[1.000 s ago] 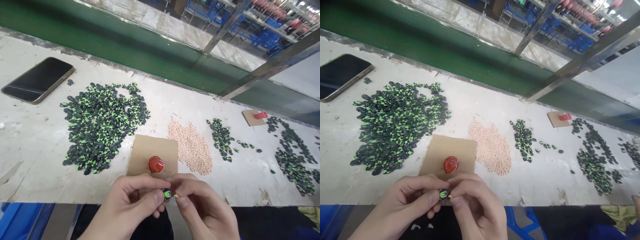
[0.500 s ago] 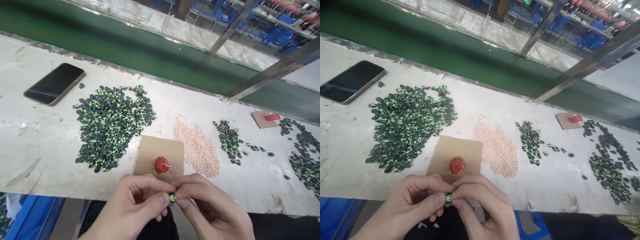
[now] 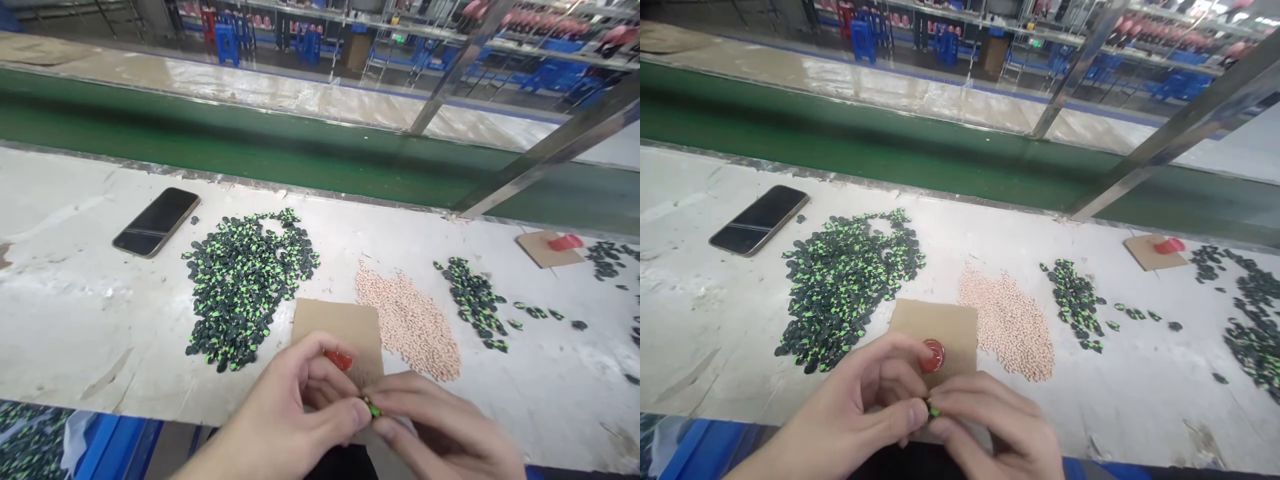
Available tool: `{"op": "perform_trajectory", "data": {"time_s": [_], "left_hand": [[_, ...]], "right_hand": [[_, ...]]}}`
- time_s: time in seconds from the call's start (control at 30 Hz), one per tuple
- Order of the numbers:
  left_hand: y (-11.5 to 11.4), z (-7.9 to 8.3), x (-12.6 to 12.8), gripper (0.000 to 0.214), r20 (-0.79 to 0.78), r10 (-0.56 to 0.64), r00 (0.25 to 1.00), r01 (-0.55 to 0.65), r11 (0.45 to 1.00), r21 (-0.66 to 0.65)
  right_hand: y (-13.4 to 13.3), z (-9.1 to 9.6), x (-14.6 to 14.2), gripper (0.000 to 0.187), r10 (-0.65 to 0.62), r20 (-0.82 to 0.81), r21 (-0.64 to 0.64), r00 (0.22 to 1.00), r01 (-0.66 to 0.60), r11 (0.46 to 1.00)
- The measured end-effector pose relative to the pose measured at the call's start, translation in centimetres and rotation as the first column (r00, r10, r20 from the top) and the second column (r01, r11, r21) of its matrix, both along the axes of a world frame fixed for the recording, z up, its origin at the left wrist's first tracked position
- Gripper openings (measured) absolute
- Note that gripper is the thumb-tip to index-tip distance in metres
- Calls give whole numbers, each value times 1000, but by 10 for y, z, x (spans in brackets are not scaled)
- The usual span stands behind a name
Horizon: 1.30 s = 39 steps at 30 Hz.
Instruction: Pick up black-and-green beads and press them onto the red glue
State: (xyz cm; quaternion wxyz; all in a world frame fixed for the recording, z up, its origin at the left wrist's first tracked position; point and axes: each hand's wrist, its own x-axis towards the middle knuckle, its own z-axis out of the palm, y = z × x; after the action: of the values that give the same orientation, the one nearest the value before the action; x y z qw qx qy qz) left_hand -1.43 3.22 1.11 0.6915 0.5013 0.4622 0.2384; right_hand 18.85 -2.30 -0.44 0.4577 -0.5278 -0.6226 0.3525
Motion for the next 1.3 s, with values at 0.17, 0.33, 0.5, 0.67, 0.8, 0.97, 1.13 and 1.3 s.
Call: {"op": "perform_trajectory", "data": {"time_s": [0.17, 0.33, 0.5, 0.67, 0.8, 0.97, 1.13, 1.3], "left_hand": [[59, -16, -25, 44, -652, 291, 700, 365, 639, 677], [86, -30, -37, 48, -695, 312, 648, 490, 528, 694], [84, -42, -42, 49, -672, 371, 641, 500, 462, 732], [86, -46, -49, 43, -615, 436, 657, 469, 402, 786], [84, -39, -50, 36, -590, 500, 634, 433, 402, 807], [68, -26, -49, 26, -437, 496, 750, 169, 495, 852], [37, -14, -35, 11, -160, 397, 904, -150, 644, 750], [7, -6, -9, 8, -32, 414, 909, -330, 767, 550]], "right_hand": [[11, -39, 86, 26, -622, 513, 376, 592, 497, 782], [29, -60, 153, 48, -665, 589, 487, 459, 455, 745], [36, -54, 134, 34, -592, 614, 477, 523, 352, 806], [51, -43, 85, 25, -366, 666, 319, 650, 195, 927], [63, -42, 67, 28, -281, 652, 248, 704, 152, 957], [64, -41, 66, 28, -281, 573, 204, 770, 198, 959], [63, -36, 68, 21, -325, 427, 133, 844, 297, 945], [53, -21, 68, 12, -374, 207, 4, 904, 382, 924]]}}
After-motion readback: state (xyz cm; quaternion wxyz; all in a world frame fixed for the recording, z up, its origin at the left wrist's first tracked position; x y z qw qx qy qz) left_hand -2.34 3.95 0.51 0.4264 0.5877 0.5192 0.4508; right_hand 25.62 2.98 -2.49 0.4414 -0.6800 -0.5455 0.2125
